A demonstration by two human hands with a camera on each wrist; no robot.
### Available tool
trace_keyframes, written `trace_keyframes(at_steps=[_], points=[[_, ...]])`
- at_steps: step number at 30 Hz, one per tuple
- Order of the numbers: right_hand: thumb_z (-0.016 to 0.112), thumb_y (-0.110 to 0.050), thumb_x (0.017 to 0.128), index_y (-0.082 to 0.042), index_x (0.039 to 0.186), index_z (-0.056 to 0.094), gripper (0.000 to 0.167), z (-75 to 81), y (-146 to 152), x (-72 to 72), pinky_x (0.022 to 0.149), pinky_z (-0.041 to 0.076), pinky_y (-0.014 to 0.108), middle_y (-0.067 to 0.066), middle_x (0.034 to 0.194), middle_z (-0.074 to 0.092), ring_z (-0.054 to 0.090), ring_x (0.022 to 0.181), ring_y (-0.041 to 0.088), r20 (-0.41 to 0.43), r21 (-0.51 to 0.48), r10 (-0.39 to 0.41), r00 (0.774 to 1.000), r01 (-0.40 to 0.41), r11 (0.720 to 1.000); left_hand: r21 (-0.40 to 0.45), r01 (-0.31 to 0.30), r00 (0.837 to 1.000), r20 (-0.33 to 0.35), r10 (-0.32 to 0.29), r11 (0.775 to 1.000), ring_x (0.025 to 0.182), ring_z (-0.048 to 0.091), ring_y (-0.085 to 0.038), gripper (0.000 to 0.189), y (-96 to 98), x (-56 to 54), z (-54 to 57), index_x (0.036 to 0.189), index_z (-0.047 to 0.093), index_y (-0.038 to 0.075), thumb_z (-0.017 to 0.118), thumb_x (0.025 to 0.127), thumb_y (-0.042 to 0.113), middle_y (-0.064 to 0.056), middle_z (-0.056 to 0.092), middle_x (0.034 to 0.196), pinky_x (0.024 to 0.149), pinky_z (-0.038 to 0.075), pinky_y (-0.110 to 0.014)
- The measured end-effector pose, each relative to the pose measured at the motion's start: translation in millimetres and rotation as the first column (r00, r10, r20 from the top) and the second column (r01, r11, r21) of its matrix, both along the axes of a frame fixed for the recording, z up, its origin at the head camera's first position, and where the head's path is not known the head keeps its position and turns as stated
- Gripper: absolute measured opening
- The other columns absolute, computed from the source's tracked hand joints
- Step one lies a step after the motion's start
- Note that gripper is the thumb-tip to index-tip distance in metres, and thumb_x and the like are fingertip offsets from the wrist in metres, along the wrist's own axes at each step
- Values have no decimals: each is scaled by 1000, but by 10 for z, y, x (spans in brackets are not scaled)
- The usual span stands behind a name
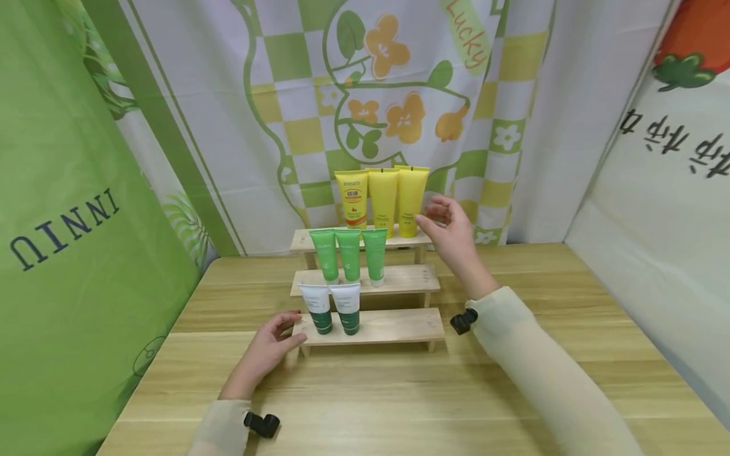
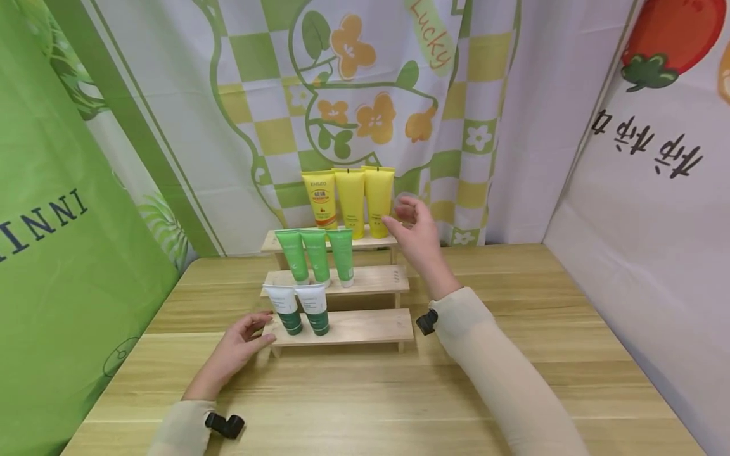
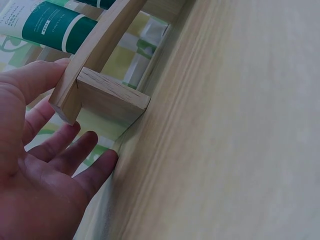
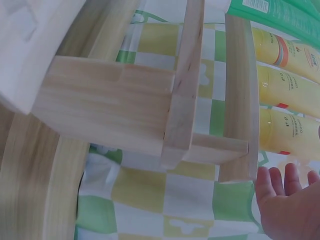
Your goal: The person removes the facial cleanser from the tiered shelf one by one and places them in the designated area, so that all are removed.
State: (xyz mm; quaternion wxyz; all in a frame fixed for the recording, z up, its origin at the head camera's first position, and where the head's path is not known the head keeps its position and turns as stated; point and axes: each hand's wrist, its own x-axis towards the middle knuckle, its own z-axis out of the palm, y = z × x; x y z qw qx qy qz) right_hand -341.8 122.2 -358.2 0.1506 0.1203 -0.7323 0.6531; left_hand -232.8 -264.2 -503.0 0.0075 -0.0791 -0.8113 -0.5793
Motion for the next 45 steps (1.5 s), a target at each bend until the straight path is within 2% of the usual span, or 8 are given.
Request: trace_keyframes(at_steps=[7, 14, 27, 32, 39, 45], points=[[77, -25, 87, -5, 139, 45, 64, 26, -49, -60, 94, 47, 35, 11, 126, 57, 55, 115, 24, 17, -26, -5, 1000, 6, 1000, -10, -8, 1000, -3, 8, 1000, 132, 44, -36, 39, 12, 3, 2, 116, 61, 4, 77, 86, 22, -15, 53, 138, 106, 35, -52], [79, -26, 86, -8, 137, 47, 63, 33, -80, -111, 92, 48, 35, 9, 122, 58, 56, 112, 22, 21, -24, -19, 1000, 19, 1000, -35, -11, 1000, 0, 11, 999, 128, 47, -35, 38, 2, 10, 6, 118, 63, 3, 76, 88, 22, -16, 55, 135, 106, 34, -53], [79, -13, 84, -7, 130, 49, 55, 67, -160, -187, 90, 49, 31, 12, 118, 60, 58, 107, 23, 22, -84, -29, 999, 31, 996, -55, -24, 999, 24, 25, 998, 124, 50, -33, 38, -10, 25, 17, 119, 63, 8, 76, 87, 23, -11, 57, 134, 105, 36, -50], [79, -10, 84, -6, 128, 50, 52, 66, -170, -193, 89, 49, 30, 12, 116, 60, 58, 106, 23, 24, -98, -32, 999, 34, 995, -65, -22, 999, 30, 24, 998, 124, 50, -34, 38, -5, 25, 19, 120, 62, 6, 76, 88, 22, -13, 56, 134, 106, 36, -50], [79, -14, 85, -7, 126, 52, 49, 51, -176, -200, 90, 48, 32, 11, 117, 60, 57, 106, 22, 37, -103, -44, 998, 48, 994, -69, -16, 1000, 26, 18, 997, 124, 49, -40, 35, 14, 45, 63, 122, 59, -1, 71, 92, 13, -21, 52, 137, 105, 34, -55], [79, -13, 84, -7, 124, 54, 47, 46, -178, -202, 90, 49, 33, 11, 116, 60, 57, 106, 23, 46, -131, -51, 998, 56, 990, -58, -14, 999, 33, 16, 998, 123, 50, -35, 37, 3, 40, 32, 121, 61, 3, 73, 90, 18, -16, 53, 137, 104, 36, -51]])
